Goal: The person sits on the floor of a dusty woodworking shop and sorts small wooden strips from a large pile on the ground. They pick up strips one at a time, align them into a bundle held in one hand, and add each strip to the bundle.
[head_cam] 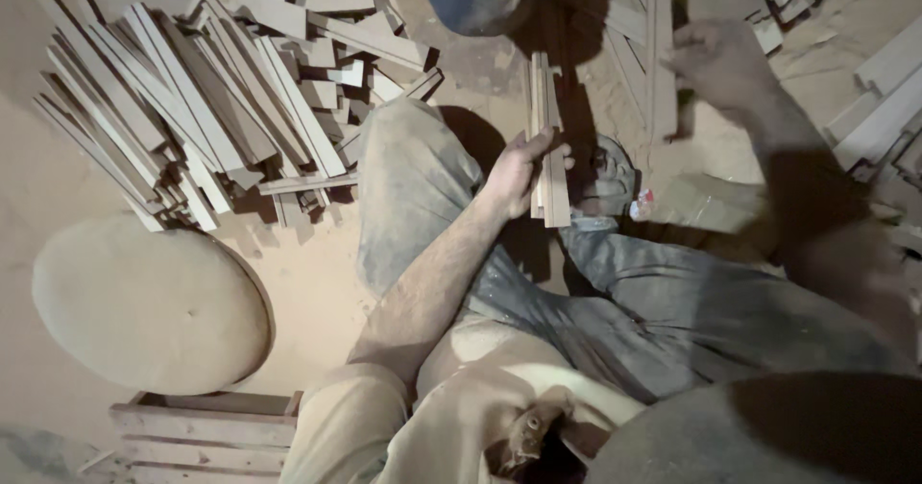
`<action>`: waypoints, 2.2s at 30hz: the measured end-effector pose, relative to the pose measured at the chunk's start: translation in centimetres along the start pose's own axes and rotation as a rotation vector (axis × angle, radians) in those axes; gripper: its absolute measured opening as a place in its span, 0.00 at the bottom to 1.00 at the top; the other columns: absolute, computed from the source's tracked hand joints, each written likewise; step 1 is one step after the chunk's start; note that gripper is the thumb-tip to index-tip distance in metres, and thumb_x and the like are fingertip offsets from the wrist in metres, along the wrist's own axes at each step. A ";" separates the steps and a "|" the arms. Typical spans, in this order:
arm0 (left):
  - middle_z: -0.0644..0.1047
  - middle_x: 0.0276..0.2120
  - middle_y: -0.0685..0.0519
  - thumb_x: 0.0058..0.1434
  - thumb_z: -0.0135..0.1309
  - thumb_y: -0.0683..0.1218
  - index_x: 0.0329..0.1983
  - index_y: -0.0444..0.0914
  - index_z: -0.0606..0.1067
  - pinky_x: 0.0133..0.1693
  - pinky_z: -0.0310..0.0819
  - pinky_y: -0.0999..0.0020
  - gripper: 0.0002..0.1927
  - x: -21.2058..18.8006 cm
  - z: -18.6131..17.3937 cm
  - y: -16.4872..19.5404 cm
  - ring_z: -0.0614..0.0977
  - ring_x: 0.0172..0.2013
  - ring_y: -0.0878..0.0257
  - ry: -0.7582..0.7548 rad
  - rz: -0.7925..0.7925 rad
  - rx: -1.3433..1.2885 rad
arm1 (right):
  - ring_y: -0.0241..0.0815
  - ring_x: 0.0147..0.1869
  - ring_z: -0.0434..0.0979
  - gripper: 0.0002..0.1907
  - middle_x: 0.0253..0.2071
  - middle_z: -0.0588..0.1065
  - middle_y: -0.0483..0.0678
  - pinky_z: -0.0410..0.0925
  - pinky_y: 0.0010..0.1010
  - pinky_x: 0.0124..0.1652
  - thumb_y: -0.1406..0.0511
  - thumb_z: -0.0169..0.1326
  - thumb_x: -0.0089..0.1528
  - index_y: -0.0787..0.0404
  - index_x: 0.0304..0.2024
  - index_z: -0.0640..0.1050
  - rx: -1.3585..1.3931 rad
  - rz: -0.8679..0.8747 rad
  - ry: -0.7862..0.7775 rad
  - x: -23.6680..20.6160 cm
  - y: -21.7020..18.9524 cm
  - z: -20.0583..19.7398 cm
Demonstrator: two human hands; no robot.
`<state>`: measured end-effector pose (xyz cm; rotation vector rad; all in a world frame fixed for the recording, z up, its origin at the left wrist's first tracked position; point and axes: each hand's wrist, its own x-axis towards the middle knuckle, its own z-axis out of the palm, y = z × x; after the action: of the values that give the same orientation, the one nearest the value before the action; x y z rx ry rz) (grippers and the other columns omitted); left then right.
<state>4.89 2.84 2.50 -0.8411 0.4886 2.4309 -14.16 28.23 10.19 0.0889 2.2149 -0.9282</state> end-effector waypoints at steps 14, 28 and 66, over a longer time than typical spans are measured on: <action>0.79 0.47 0.45 0.73 0.50 0.52 0.59 0.34 0.70 0.49 0.82 0.60 0.20 -0.8 0.1 0.6 0.83 0.46 0.55 -0.251 -0.045 -0.129 | 0.44 0.44 0.83 0.15 0.44 0.81 0.53 0.77 0.33 0.44 0.65 0.56 0.65 0.67 0.52 0.77 0.212 0.216 -0.401 -8.2 -7.0 6.7; 0.78 0.44 0.47 0.69 0.56 0.48 0.54 0.35 0.69 0.45 0.83 0.57 0.17 -1.1 1.0 0.6 0.83 0.46 0.54 -0.115 0.024 -0.013 | 0.66 0.50 0.78 0.16 0.48 0.76 0.62 0.72 0.52 0.48 0.61 0.60 0.65 0.67 0.47 0.77 -0.785 -0.650 0.376 4.6 1.9 3.8; 0.80 0.47 0.44 0.70 0.56 0.50 0.59 0.33 0.70 0.47 0.83 0.55 0.20 -0.5 0.4 0.8 0.84 0.47 0.53 -0.118 0.157 -0.031 | 0.55 0.51 0.78 0.09 0.47 0.75 0.55 0.73 0.46 0.51 0.63 0.53 0.76 0.61 0.46 0.78 -0.691 -0.486 0.321 0.3 -0.6 3.9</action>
<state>4.61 2.26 3.25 -0.6902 0.4905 2.6201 -12.26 25.26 8.51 -0.6890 2.8010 -0.3402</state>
